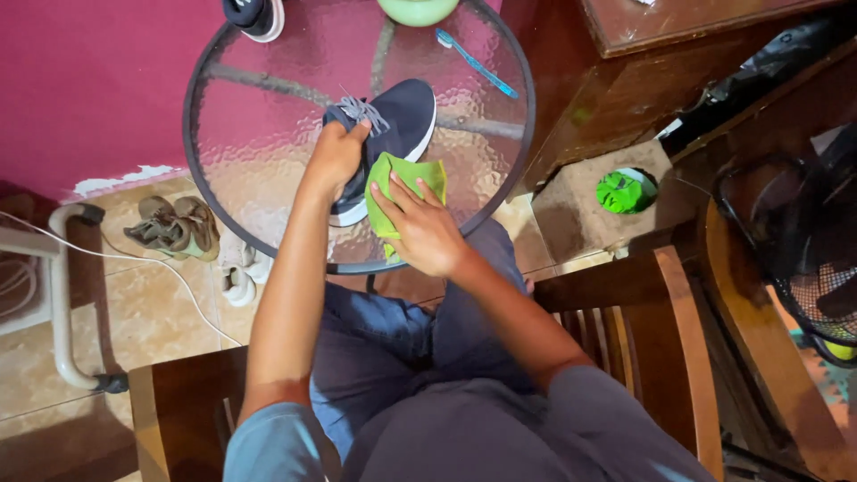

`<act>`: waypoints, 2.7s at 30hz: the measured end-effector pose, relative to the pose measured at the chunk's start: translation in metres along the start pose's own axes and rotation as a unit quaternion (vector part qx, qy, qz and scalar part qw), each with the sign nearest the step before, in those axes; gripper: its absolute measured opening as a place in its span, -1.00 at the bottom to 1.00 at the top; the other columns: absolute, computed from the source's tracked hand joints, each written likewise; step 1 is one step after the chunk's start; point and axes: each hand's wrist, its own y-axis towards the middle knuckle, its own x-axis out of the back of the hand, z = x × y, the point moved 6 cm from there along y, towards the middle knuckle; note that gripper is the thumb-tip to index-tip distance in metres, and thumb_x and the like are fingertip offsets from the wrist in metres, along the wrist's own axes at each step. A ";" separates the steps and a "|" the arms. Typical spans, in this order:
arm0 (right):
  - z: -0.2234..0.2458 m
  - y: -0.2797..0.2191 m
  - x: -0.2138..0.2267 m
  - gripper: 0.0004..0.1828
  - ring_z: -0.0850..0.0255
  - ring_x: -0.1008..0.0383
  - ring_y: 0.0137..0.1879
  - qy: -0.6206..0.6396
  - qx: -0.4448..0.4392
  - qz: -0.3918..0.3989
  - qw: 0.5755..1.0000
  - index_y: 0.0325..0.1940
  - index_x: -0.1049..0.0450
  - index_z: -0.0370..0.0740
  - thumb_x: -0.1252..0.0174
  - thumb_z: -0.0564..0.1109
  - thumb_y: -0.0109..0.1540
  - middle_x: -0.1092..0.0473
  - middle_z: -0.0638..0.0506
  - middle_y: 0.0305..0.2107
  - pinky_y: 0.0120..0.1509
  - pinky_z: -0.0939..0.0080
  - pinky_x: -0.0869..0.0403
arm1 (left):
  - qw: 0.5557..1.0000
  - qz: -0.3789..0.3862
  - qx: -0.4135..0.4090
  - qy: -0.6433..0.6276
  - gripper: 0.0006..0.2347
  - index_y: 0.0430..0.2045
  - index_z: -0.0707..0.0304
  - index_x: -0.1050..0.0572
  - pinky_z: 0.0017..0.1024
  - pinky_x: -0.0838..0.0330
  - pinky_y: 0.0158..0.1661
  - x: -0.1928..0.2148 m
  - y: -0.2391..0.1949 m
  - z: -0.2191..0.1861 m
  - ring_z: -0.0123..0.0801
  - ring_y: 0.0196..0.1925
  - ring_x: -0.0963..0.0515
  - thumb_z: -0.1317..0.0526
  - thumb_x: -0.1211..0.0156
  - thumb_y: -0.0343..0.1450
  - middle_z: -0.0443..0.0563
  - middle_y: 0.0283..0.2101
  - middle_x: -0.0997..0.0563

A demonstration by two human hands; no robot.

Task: The person cleans a dark-colored sneaker placed on a glass table. They first untie the laces, then scrub the shoe with a toothbrush, and finally wipe it with a green cloth. The shoe remains on the table throughout the process.

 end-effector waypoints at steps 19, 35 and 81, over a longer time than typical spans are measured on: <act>0.046 0.009 -0.016 -0.15 -0.19 -0.13 0.54 0.002 -0.062 -0.095 0.994 0.48 -0.24 -0.25 -0.34 -0.02 0.15 -0.27 -0.31 0.32 0.52 -0.37 -0.14 | 0.992 0.127 0.022 -0.012 -0.78 -0.25 0.52 -0.59 -0.18 -0.54 -0.39 0.009 0.014 0.005 -0.07 -0.25 -0.68 0.33 -0.33 0.31 0.25 -0.31 -0.62; 0.070 0.004 0.002 -0.38 -0.29 -0.36 0.35 0.004 -0.021 -0.156 0.988 0.21 -0.47 -0.38 -0.32 -0.04 0.12 -0.34 -0.41 0.19 0.51 -0.28 -0.19 | 0.990 0.139 0.035 0.008 -0.75 -0.21 0.51 -0.59 -0.14 -0.54 -0.32 0.015 0.024 0.013 -0.01 -0.18 -0.66 0.31 -0.37 0.30 0.30 -0.26 -0.63; -0.029 0.006 -0.019 -0.18 0.03 -0.16 0.53 -0.085 0.070 -0.055 0.992 0.36 -0.38 -0.12 -0.36 0.09 0.03 -0.34 -0.16 0.27 0.64 -0.29 0.07 | 0.948 0.172 -0.083 0.253 -0.81 -0.37 0.06 -0.70 -0.17 -0.52 -0.18 0.053 -0.032 -0.011 -0.11 -0.17 -0.69 0.04 -0.40 0.29 0.03 -0.39 -0.70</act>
